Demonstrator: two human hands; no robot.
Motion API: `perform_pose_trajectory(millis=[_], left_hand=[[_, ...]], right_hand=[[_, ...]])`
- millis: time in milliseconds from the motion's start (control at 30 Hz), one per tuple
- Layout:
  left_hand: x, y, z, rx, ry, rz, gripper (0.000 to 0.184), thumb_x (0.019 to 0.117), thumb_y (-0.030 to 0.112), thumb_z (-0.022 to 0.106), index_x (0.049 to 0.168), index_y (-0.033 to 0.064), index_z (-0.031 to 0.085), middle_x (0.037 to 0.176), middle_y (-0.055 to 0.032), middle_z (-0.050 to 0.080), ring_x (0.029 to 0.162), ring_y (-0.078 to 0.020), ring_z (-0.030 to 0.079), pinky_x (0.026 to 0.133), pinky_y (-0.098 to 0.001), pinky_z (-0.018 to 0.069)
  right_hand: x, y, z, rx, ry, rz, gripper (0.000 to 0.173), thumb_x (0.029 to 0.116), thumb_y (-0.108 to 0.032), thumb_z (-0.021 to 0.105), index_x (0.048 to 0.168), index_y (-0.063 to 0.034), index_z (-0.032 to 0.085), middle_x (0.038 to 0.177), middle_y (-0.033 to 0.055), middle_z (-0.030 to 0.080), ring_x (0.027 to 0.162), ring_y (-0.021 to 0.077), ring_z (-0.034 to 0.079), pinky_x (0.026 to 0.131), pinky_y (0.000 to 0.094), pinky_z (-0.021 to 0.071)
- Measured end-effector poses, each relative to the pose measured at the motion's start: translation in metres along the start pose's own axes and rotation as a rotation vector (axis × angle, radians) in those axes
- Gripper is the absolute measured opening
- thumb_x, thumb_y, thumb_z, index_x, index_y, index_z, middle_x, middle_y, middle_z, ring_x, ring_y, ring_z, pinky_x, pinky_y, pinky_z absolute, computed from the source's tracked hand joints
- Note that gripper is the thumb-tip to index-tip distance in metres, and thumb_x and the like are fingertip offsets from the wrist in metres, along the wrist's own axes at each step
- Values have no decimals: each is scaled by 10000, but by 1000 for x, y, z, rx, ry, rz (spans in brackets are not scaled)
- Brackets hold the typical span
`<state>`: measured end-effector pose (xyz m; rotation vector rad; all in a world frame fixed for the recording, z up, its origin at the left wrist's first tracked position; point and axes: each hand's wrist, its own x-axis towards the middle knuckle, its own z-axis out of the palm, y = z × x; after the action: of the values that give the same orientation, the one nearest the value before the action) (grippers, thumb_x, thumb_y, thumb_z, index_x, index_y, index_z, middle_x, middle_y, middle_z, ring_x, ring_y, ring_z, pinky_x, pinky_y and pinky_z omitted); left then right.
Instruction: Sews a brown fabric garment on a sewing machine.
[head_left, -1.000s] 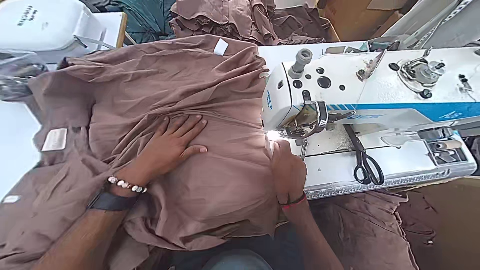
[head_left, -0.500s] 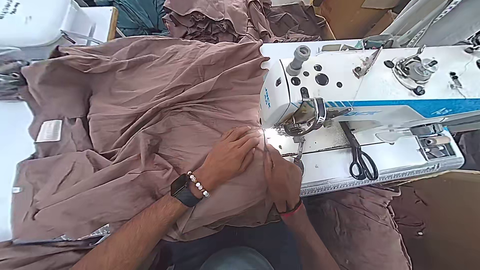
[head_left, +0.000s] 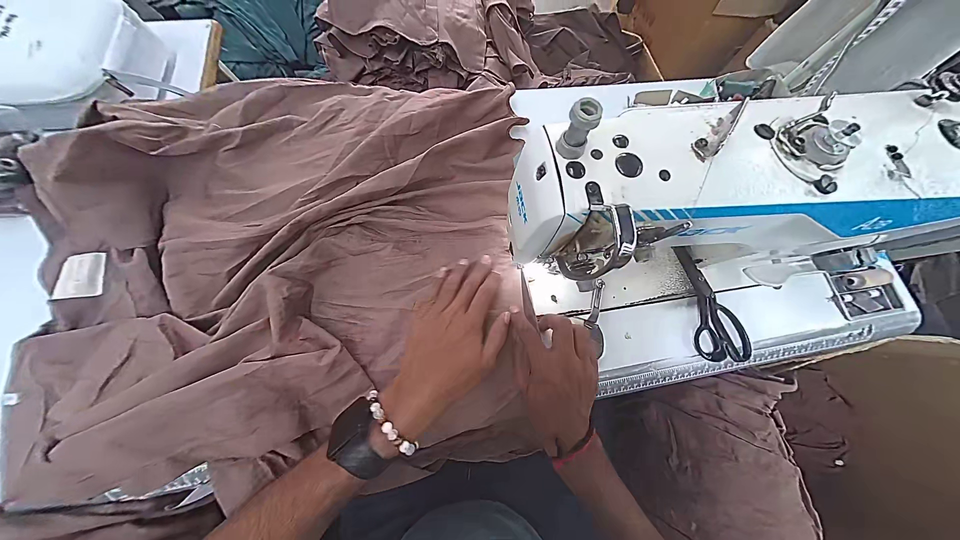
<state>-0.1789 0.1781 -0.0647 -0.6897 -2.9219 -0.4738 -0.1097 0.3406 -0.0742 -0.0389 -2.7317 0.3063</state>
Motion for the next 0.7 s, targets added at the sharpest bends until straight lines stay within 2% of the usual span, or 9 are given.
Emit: perform_pose_trajectory(millis=[67,167,200,267,300,367,500,600,700], left_hand=[[-3,-27,3,41,-71,14,639,1053,627,268,1608,322,361,1689,99,287,1582,-208,201,1275,-574,144],[10,-42,-13,13,-198,18,678,1037,671,257,1619,330,328,1699,125,248,1591,-192,154,1267,-598,115],[16,-35,-18,-15,-199,-10,644,1045,629,292,1582,295,410,1675,101,316,1579,-211,203,1259,-601,145],[24,-11,-17,-148,-13,-58,444,1050,418,424,1289,153,688,1442,-4,613,1457,-258,441,1216,-534,313],[27,0,-11,-214,74,-58,375,1037,325,449,1196,123,722,1324,-23,684,1390,-246,515,1166,-482,398],[28,6,7,-244,125,30,333,1034,246,452,1204,141,719,1304,-1,693,1393,-216,516,1135,-445,441],[20,-10,16,-108,69,234,399,1061,269,402,1361,218,660,1449,59,615,1469,-208,433,1191,-443,374],[23,-18,12,-134,77,292,387,1060,257,420,1351,218,672,1421,51,637,1456,-218,453,1209,-456,358],[27,-22,12,-165,62,301,387,1064,265,420,1356,223,671,1433,63,627,1461,-203,442,1223,-445,338]], right_hand=[[-12,6,-4,-32,-53,10,423,1024,-500,473,1372,-364,671,1227,64,666,1093,259,585,872,462,433],[-15,14,-9,-69,-96,35,498,1028,-551,424,1430,-338,627,1331,71,635,1178,287,557,921,507,408],[-13,15,-11,-53,-105,29,496,1033,-539,421,1432,-327,627,1326,73,631,1175,286,554,920,503,407],[-9,17,-16,56,-92,19,449,1044,-488,447,1358,-280,690,1267,77,656,1140,283,577,894,490,436],[-6,20,-21,146,-65,26,393,1044,-434,480,1259,-239,745,1210,69,686,1106,271,609,872,475,477],[4,33,-31,233,20,70,293,1028,-303,543,1078,-147,786,1085,73,730,1036,248,676,860,434,560],[26,79,-44,143,-17,144,296,949,-125,545,1125,-144,782,1075,122,712,993,308,673,803,484,552],[38,86,-34,171,-131,70,291,932,-151,570,1099,-212,801,1026,97,706,932,275,682,739,465,570],[44,57,-12,173,-83,8,247,978,-243,597,1125,-226,795,990,78,703,917,264,665,754,442,552]])
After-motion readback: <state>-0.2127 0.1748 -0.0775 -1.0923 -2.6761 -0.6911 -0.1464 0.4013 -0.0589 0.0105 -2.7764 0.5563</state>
